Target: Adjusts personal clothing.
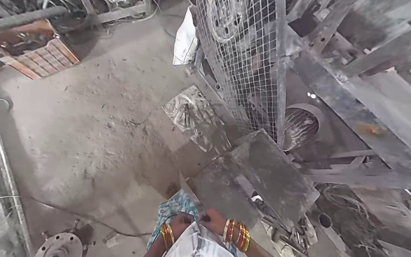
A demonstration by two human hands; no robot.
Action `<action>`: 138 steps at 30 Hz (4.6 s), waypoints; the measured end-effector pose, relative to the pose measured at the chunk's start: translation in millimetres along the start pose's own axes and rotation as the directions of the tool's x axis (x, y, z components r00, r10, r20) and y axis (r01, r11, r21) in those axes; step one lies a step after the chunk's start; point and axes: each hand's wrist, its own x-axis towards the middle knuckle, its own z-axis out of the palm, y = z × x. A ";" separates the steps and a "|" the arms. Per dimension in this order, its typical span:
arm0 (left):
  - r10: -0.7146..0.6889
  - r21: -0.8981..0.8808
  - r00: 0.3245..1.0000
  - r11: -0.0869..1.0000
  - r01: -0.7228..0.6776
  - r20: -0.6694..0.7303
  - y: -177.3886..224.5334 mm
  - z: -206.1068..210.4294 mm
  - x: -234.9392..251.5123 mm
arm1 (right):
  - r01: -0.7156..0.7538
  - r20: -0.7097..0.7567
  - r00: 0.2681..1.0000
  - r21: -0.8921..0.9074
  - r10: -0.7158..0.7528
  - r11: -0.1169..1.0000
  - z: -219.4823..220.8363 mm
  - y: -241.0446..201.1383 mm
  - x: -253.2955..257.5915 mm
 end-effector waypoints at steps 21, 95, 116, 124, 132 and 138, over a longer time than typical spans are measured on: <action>0.126 0.643 0.987 0.765 -0.035 -0.096 215.5 -172.7 89.7 | -0.087 -0.327 0.933 0.200 0.150 0.976 -193.2 -76.1 99.4; -0.263 0.744 0.726 0.461 -0.484 0.635 484.0 -217.4 341.5 | 0.112 -0.746 0.438 0.598 0.501 0.794 -332.6 -175.4 175.3; -0.189 0.837 0.843 0.346 -0.423 0.504 524.7 -100.1 394.8 | 0.202 -0.742 0.529 0.583 0.413 0.787 -427.5 -84.9 87.2; -0.244 0.859 0.862 0.388 -0.333 0.445 531.1 -56.9 411.0 | 0.247 -0.771 0.609 0.408 0.187 0.879 -461.8 -46.7 47.8; -0.210 0.880 0.874 0.296 -0.371 0.439 522.3 -35.8 425.4 | 0.132 -0.695 0.658 0.485 0.290 0.865 -483.8 -32.2 30.0; -0.151 0.879 0.917 0.375 -0.293 0.370 520.6 -23.3 429.0 | 0.217 -0.706 0.623 0.571 0.338 0.792 -484.2 -18.0 27.2</action>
